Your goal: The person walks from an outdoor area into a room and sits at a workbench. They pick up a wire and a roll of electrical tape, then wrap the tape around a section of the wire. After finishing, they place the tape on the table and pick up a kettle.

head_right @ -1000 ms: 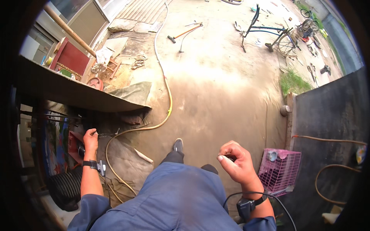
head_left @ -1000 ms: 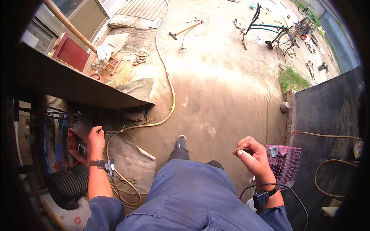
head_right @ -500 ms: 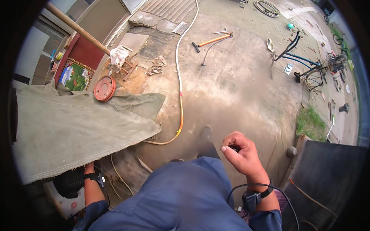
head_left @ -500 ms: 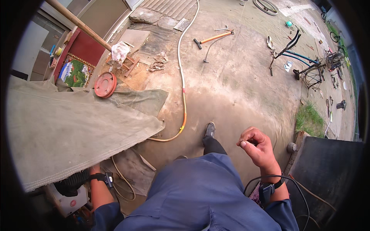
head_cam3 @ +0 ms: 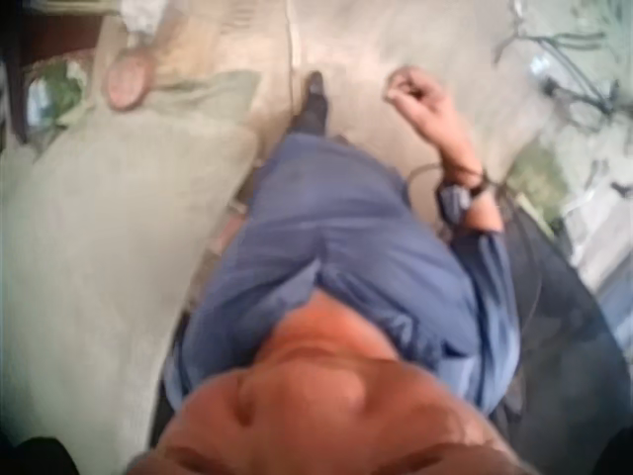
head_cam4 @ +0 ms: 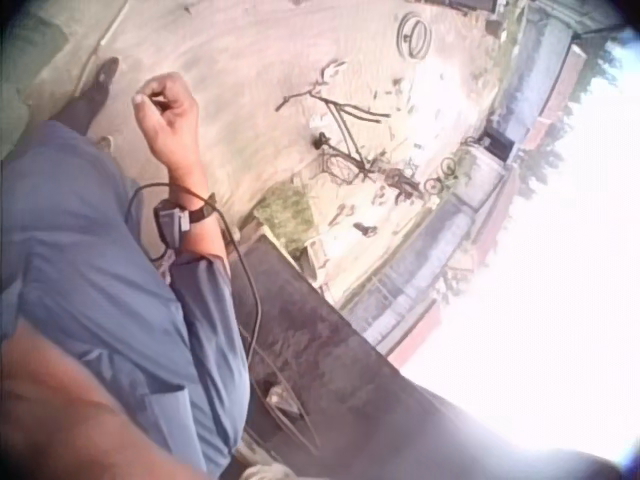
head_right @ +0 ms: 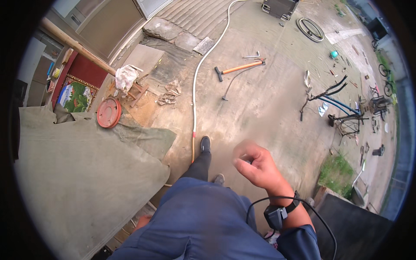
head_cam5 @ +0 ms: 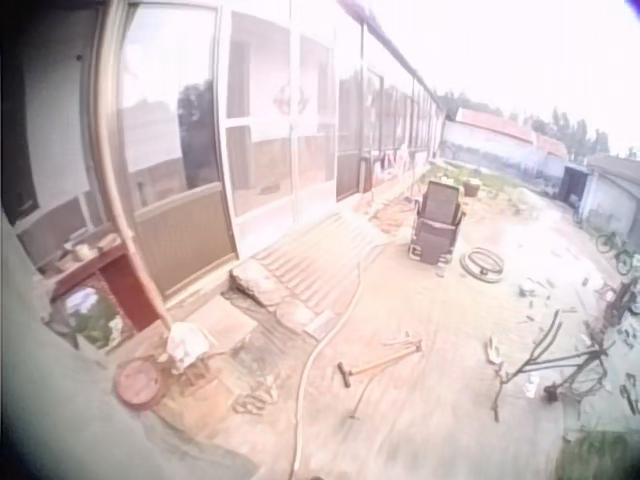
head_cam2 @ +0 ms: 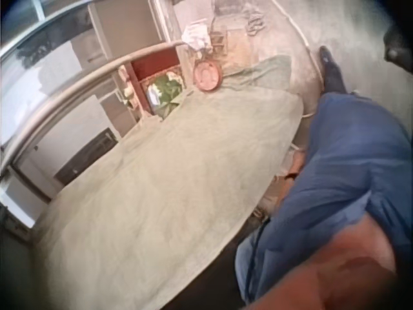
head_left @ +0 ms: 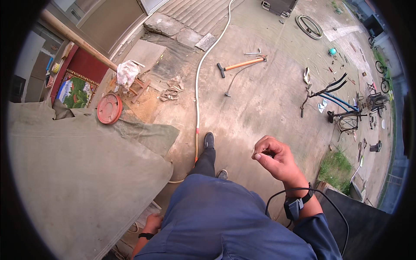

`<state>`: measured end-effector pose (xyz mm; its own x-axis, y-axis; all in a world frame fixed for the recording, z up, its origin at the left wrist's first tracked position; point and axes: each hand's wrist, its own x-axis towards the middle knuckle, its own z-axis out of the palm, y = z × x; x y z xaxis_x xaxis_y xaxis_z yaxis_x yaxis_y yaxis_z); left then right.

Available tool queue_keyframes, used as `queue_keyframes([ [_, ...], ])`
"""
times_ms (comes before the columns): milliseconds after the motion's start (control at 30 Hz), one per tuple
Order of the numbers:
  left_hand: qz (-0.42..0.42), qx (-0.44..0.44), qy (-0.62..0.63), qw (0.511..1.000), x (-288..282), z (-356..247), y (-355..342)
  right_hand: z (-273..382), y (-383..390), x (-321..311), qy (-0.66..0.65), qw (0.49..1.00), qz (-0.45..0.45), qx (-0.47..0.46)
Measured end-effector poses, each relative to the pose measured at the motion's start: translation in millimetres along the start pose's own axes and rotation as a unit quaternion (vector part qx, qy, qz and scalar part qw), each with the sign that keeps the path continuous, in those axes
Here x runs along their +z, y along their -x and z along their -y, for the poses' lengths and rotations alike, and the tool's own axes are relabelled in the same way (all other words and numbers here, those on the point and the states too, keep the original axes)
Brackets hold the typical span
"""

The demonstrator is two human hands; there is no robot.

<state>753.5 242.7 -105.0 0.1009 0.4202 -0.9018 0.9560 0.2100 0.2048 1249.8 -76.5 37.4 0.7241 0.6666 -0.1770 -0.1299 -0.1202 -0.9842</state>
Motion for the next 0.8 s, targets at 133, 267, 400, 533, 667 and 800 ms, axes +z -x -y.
queue_keyframes([
  [133,-0.018,0.179,-0.144,0.973,28.5,-92.7,-86.8,21.9,-84.7,-30.1,0.005,1.0,-0.026,0.004],
  [267,-0.03,0.043,0.117,0.992,-5.1,-259.2,-127.5,35.5,-158.3,-56.3,0.023,0.999,-0.04,-0.018],
  [400,-0.065,0.095,0.119,0.986,-40.7,-372.9,-169.6,42.4,-236.6,-87.2,0.003,0.999,-0.042,-0.022],
  [533,-0.084,0.117,0.153,0.978,-47.0,-472.0,-222.0,38.6,-330.4,-128.9,0.011,0.998,-0.052,-0.03],
  [667,-0.068,0.084,0.157,0.982,-20.7,-553.3,-278.8,19.2,-429.7,-174.8,0.011,0.998,-0.044,-0.041],
  [800,-0.026,0.055,0.148,0.987,0.1,-628.9,-308.3,24.3,-531.6,-210.0,-0.018,0.999,-0.035,-0.034],
])
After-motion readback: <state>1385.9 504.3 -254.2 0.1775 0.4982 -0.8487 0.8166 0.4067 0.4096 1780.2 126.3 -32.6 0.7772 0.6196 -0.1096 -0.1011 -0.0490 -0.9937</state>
